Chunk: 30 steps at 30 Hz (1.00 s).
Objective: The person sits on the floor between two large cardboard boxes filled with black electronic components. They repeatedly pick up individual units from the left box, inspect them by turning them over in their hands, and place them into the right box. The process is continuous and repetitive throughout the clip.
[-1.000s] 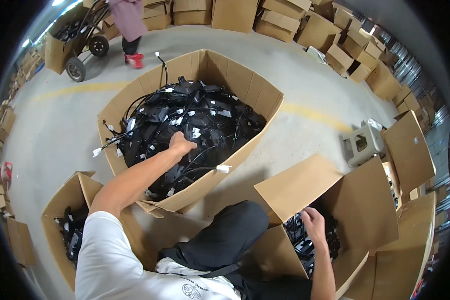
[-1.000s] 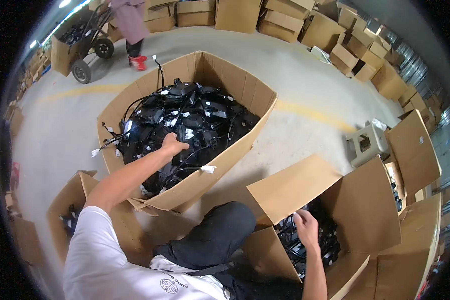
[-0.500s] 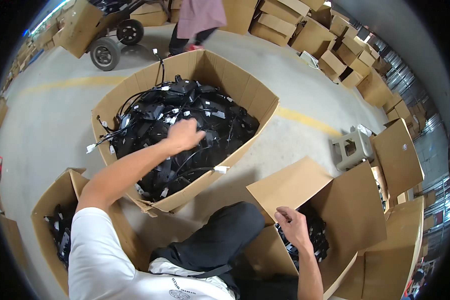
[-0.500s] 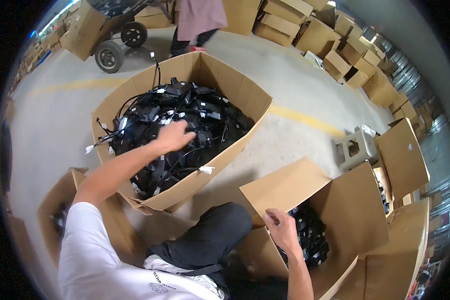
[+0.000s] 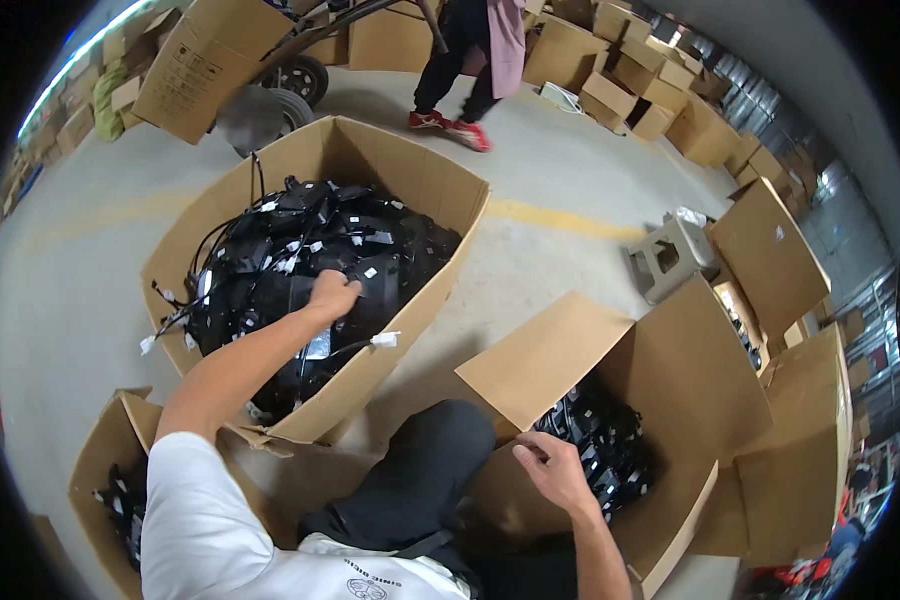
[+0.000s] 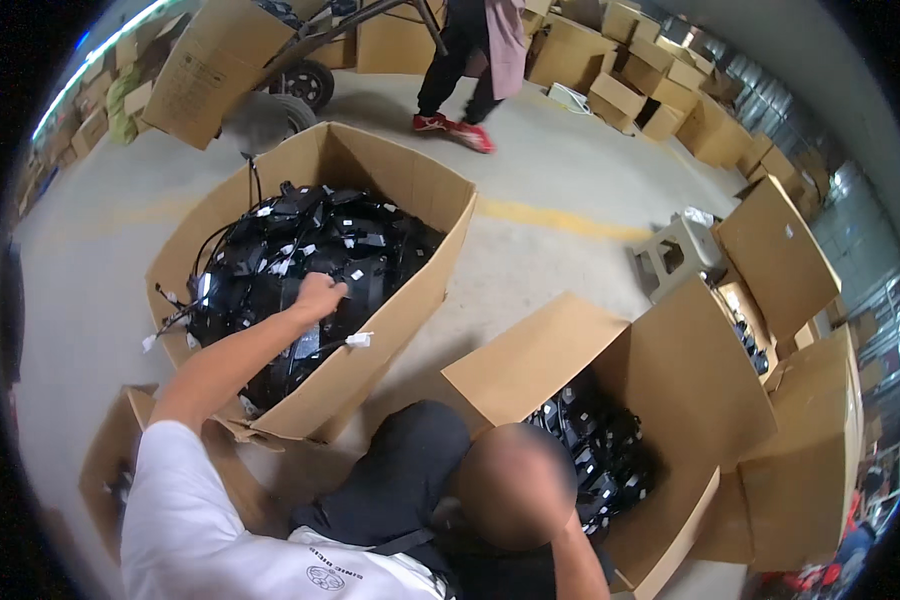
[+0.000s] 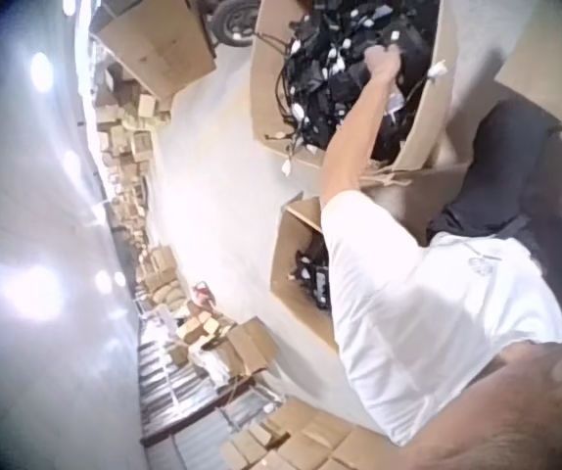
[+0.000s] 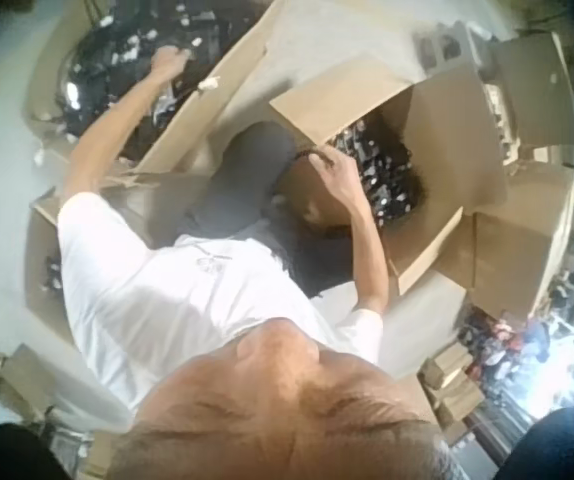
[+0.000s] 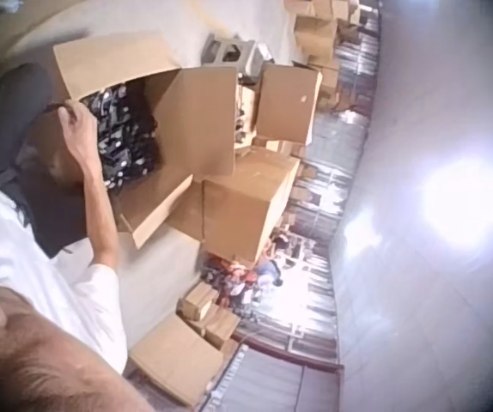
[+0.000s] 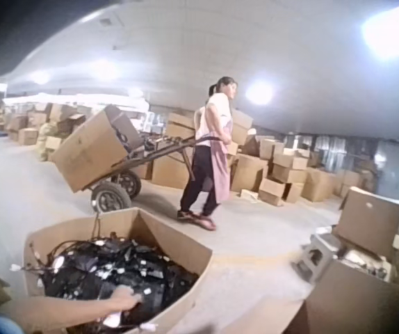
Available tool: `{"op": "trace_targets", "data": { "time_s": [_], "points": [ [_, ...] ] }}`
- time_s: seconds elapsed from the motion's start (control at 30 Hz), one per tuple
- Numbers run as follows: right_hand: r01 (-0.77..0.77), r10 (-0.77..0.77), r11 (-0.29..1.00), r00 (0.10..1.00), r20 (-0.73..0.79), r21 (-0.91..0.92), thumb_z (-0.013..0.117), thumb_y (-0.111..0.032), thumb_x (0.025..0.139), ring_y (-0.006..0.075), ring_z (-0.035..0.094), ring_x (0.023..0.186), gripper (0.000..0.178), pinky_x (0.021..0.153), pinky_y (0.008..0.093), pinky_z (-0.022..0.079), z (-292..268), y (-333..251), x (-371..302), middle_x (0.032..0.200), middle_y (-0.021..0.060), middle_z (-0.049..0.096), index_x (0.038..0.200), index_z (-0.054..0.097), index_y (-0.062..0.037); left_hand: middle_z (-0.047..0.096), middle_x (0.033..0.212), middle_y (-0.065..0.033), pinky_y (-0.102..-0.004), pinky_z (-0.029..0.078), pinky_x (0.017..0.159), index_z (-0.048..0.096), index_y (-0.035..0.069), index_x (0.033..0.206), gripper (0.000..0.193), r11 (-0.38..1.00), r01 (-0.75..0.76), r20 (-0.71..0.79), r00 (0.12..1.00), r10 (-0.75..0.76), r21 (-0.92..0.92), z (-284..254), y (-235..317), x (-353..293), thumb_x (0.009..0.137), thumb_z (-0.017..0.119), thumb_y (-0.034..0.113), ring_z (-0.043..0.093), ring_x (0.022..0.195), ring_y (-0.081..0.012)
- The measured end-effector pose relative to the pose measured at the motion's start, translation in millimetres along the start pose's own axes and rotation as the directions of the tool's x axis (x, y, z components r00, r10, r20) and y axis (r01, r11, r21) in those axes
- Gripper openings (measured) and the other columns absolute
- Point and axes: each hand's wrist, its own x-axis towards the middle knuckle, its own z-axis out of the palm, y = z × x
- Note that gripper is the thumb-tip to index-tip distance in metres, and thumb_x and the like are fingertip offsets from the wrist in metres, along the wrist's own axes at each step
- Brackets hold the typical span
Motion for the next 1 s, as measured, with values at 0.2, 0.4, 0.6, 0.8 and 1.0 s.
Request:
{"op": "trace_targets", "data": {
  "time_s": [0.2, 0.4, 0.6, 0.8, 1.0],
  "points": [
    [-0.048, 0.057, 0.986, 0.997, -0.048, 0.161, 0.072, -0.016, 0.097, 0.0133, 0.068, 0.086, 0.026, 0.08, 0.0289, 0.055, -17.1, -15.9, 19.8, 0.095, 0.0094, 0.076, 0.112, 0.072, 0.0055, 0.068, 0.08, -0.0012, -0.0308, 0.049, 0.061, 0.072, 0.001, 0.091, 0.021, 0.654, 0.098, 0.167, 0.985, 0.043, -0.75, -143.1, 57.9, -42.8, 0.098, 0.067, 0.021, 0.061, 0.066, -0.0115],
    [0.211, -0.237, 0.644, 0.969, -0.071, 0.735, 0.078, -0.021, 0.091, 0.0266, 0.051, 0.139, 0.08, 0.115, 0.0403, 0.042, 15.1, -95.1, 120.5, 0.149, 0.0205, 0.052, 0.155, 0.036, 0.0042, 0.074, 0.111, -0.0131, -0.0326, 0.061, 0.083, 0.067, -0.004, 0.124, 0.03, 0.304, 0.235, 0.328, 0.893, 0.308, -0.923, -192.5, 155.9, -133.1, 0.104, 0.055, 0.014, 0.073, 0.092, -0.0187],
    [0.535, -0.42, 0.532, 0.84, -0.344, 0.656, 0.098, -0.025, 0.069, 0.0243, 0.056, 0.13, 0.107, 0.112, 0.0399, 0.045, 19.1, -151.9, 119.4, 0.148, 0.0136, 0.052, 0.153, 0.038, 0.002, 0.071, 0.122, -0.0186, -0.0361, 0.061, 0.092, 0.063, -0.005, 0.132, 0.04, 0.351, 0.026, 0.225, 0.81, 0.541, -0.936, -128.9, 185.6, -176.7, 0.102, 0.059, 0.02, 0.073, 0.101, -0.0256],
    [0.461, -0.193, 0.821, 0.781, -0.594, 0.338, 0.095, -0.02, 0.075, 0.0141, 0.063, 0.1, 0.064, 0.087, 0.0302, 0.054, 13.9, -116.7, 61.8, 0.11, 0.0074, 0.064, 0.119, 0.051, -0.0014, 0.073, 0.111, -0.0208, -0.0404, 0.06, 0.093, 0.067, -0.005, 0.121, 0.034, -0.006, 0.44, 0.406, 0.832, 0.379, -0.898, -95.3, 163.4, -151.2, 0.102, 0.048, 0.016, 0.073, 0.101, -0.0298],
    [0.559, 0.051, 0.727, 0.534, -0.844, 0.398, 0.074, -0.013, 0.097, 0.0163, 0.061, 0.103, 0.043, 0.09, 0.0294, 0.051, 27.4, -135.1, 62.9, 0.116, 0.0098, 0.061, 0.129, 0.048, 0.0009, 0.072, 0.102, -0.0151, -0.0358, 0.059, 0.083, 0.06, -0.003, 0.118, 0.03, 0.042, 0.066, 0.068, 0.997, 0.043, -0.997, -61.1, 228.8, -212.1, 0.108, 0.05, 0.023, 0.072, 0.094, -0.0254]
  ]
}}
